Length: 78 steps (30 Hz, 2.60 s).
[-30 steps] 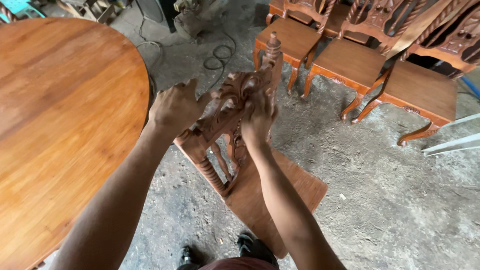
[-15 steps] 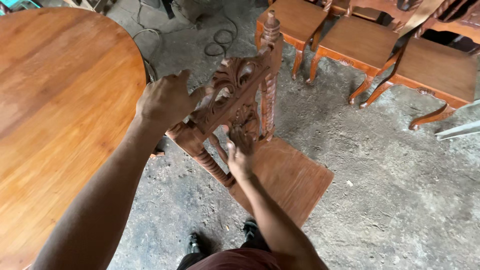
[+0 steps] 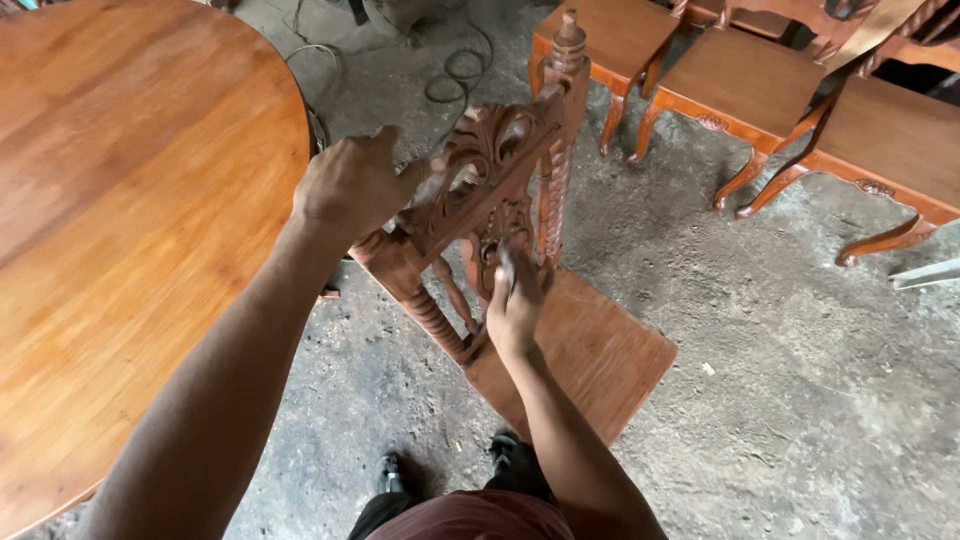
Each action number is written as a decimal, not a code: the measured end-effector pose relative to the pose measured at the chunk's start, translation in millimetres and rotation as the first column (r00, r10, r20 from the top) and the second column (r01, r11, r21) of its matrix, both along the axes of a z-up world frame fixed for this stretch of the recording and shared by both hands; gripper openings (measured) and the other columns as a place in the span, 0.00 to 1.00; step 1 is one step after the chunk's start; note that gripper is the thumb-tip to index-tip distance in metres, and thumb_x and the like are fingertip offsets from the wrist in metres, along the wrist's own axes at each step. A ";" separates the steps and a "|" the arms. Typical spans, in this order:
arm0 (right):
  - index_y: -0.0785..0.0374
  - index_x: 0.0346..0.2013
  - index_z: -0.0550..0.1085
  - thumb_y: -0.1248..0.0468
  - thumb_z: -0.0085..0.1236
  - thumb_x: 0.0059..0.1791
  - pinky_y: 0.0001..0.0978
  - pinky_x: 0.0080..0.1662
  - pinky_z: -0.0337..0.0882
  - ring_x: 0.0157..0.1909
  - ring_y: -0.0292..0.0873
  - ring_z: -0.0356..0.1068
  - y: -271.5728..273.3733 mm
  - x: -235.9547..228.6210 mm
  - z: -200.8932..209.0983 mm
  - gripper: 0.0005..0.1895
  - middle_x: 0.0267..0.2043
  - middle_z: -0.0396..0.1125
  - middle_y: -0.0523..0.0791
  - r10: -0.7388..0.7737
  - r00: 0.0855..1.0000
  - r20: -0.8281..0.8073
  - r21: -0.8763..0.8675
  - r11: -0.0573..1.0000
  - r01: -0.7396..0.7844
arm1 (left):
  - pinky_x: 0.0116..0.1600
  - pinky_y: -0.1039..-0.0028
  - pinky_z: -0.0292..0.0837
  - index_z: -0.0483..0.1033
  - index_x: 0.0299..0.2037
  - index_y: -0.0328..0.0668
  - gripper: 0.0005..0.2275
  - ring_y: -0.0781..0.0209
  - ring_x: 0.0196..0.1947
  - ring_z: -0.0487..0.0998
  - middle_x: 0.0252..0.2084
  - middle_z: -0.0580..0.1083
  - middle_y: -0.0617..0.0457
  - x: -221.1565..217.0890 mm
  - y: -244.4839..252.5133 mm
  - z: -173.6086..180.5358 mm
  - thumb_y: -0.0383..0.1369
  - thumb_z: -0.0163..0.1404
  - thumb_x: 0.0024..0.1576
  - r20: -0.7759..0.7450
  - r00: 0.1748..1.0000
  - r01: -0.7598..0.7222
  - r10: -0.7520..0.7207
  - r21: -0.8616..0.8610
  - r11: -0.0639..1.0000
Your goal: The person sands a wooden chair using a sanding block. They work on the seat, backrest, and legs, moving around the chair to reach different areas. The person flips the chair over to sand the underside and continues smoothing the carved details.
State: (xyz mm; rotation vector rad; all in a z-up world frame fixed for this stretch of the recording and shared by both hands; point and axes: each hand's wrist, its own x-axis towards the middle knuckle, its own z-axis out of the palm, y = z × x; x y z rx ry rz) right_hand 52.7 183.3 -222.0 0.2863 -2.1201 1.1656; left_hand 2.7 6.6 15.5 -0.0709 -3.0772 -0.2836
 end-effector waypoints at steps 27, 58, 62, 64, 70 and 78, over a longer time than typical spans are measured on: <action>0.70 0.51 0.72 0.59 0.38 0.62 0.49 0.55 0.65 0.49 0.55 0.69 21.9 -43.8 22.9 0.17 0.48 0.69 0.55 -0.065 0.980 0.187 -0.247 0.963 0.111 | 0.73 0.39 0.32 0.46 0.75 0.35 0.36 0.32 0.76 0.45 0.73 0.55 0.31 -40.6 66.3 -61.3 0.58 0.31 0.67 -0.261 0.949 -0.116 0.178 0.234 0.965; 0.65 0.58 0.70 0.59 0.40 0.62 0.49 0.62 0.64 0.64 0.56 0.66 22.3 -79.3 -54.8 0.16 0.63 0.65 0.57 -0.018 1.000 0.008 0.020 1.000 0.018 | 0.68 0.27 0.23 0.55 0.70 0.38 0.34 0.38 0.75 0.47 0.70 0.58 0.33 -73.0 55.4 -75.5 0.58 0.22 0.65 -0.247 0.897 -0.285 0.366 0.310 0.907; 0.68 0.53 0.70 0.60 0.39 0.59 0.38 0.49 0.72 0.50 0.44 0.69 62.1 -116.0 -13.0 0.16 0.48 0.65 0.53 -0.009 0.999 0.044 -0.443 0.896 0.028 | 0.69 0.27 0.24 0.54 0.71 0.36 0.37 0.39 0.73 0.51 0.67 0.60 0.33 -70.6 56.8 -71.5 0.61 0.24 0.64 -0.226 0.900 -0.300 0.374 0.302 0.905; 0.67 0.40 0.75 0.55 0.52 0.56 0.42 0.46 0.71 0.41 0.45 0.71 58.1 -146.1 34.5 0.16 0.39 0.73 0.49 -0.153 0.986 -0.071 -0.020 0.988 0.152 | 0.69 0.27 0.24 0.55 0.70 0.36 0.37 0.40 0.72 0.53 0.67 0.61 0.34 -70.4 57.3 -70.0 0.61 0.23 0.63 -0.263 0.894 -0.277 0.363 0.313 0.908; 0.78 0.47 0.73 0.65 0.38 0.56 0.44 0.61 0.67 0.57 0.62 0.70 -38.3 -53.1 84.4 0.19 0.54 0.69 0.62 -0.324 0.912 -0.252 -0.054 0.946 0.321 | 0.68 0.27 0.25 0.57 0.70 0.38 0.35 0.39 0.71 0.55 0.66 0.63 0.34 -65.3 58.1 -68.4 0.61 0.27 0.64 -0.263 0.895 -0.277 0.360 0.305 0.911; 0.73 0.42 0.72 0.67 0.54 0.52 0.66 0.43 0.67 0.42 0.67 0.70 24.1 -156.0 71.1 0.09 0.47 0.68 0.62 0.141 0.902 0.408 -0.781 0.566 0.265 | 0.71 0.30 0.28 0.59 0.69 0.41 0.32 0.40 0.71 0.57 0.65 0.64 0.36 -65.5 60.4 -64.1 0.59 0.30 0.64 -0.183 0.909 -0.294 0.373 0.351 0.889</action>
